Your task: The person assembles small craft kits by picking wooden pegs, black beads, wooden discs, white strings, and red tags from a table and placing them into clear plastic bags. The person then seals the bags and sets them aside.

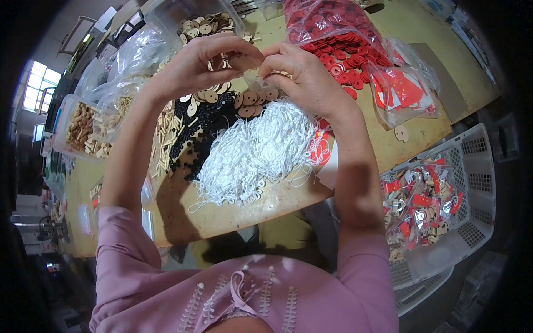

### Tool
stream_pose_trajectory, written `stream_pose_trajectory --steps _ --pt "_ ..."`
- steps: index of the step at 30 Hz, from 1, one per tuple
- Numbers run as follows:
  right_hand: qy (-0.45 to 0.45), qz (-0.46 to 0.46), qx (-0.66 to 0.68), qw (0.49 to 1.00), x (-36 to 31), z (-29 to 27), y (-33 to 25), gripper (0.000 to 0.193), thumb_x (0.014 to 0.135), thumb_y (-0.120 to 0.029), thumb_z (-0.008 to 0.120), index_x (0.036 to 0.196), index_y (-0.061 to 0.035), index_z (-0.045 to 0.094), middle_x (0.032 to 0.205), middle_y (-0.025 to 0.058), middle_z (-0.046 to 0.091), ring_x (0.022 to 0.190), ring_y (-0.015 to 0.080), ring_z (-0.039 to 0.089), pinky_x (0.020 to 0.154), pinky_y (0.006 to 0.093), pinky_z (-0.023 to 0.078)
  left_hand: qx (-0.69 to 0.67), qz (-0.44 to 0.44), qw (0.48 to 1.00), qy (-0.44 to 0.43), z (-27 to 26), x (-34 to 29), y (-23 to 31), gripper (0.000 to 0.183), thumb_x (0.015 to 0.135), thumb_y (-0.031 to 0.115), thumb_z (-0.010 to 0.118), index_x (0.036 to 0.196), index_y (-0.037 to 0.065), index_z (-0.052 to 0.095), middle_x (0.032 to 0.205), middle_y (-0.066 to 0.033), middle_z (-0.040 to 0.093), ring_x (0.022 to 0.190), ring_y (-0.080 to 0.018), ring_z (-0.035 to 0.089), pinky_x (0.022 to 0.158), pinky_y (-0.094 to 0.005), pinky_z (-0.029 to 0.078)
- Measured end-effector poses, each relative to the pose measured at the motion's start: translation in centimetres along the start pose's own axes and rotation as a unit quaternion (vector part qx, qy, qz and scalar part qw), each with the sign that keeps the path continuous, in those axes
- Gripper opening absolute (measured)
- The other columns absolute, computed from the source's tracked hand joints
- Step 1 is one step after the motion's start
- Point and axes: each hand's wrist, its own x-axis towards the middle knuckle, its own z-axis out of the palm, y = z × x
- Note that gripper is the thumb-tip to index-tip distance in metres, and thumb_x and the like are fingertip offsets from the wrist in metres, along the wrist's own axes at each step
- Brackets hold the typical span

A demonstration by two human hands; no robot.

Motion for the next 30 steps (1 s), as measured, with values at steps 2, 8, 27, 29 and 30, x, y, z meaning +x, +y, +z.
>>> stream_pose_trajectory --steps 2,8,27,29,30 --pt "-0.005 -0.001 -0.009 1.0 0.0 0.0 0.1 0.01 0.088 -0.002 0.07 0.098 -0.0046 0.069 0.116 0.0074 0.065 0.107 0.0218 0.065 0.092 0.0314 0.051 -0.007 -0.014 1.0 -0.015 -0.2 0.3 0.1 0.045 0.086 0.001 0.074 0.129 0.01 0.064 0.108 -0.0076 0.072 0.094 -0.0163 0.071 0.085 -0.0309 0.058" --pt "0.002 -0.025 -0.004 1.0 0.1 0.0 0.5 0.012 0.088 -0.001 0.069 0.099 -0.0045 0.071 0.118 0.0086 0.066 0.109 0.0217 0.066 0.094 0.0307 0.051 -0.025 -0.096 0.995 0.008 0.1 1.1 -0.4 0.043 0.094 0.003 0.072 0.135 0.01 0.06 0.111 -0.0024 0.071 0.098 -0.0089 0.068 0.084 -0.0267 0.057" --pt "0.264 0.061 -0.052 0.961 -0.2 -1.6 2.3 0.008 0.092 -0.002 0.068 0.1 0.0004 0.068 0.105 0.006 0.069 0.085 0.0161 0.068 0.078 0.029 0.054 0.207 -0.358 0.908 0.068 9.4 0.2 -9.9 0.038 0.082 0.04 0.076 0.094 0.003 0.074 0.089 -0.0179 0.075 0.087 -0.037 0.072 0.077 -0.0469 0.058" --pt "0.238 0.105 -0.044 0.965 -0.3 -1.8 1.5 0.008 0.095 -0.001 0.066 0.102 0.0012 0.069 0.115 0.005 0.068 0.098 0.0134 0.067 0.086 0.0277 0.054 0.234 -0.362 0.9 0.069 9.6 0.5 -10.3 0.043 0.082 0.044 0.075 0.092 0.003 0.074 0.091 -0.0196 0.074 0.089 -0.0377 0.072 0.078 -0.0481 0.058" --pt "0.224 0.127 -0.038 0.965 -0.2 -1.9 1.2 0.008 0.096 -0.001 0.065 0.103 0.0015 0.07 0.12 0.0046 0.068 0.104 0.0121 0.066 0.09 0.0271 0.053 0.241 -0.365 0.897 0.072 9.7 0.4 -10.7 0.043 0.081 0.045 0.075 0.093 0.003 0.074 0.092 -0.0195 0.075 0.09 -0.0374 0.072 0.078 -0.0481 0.058"
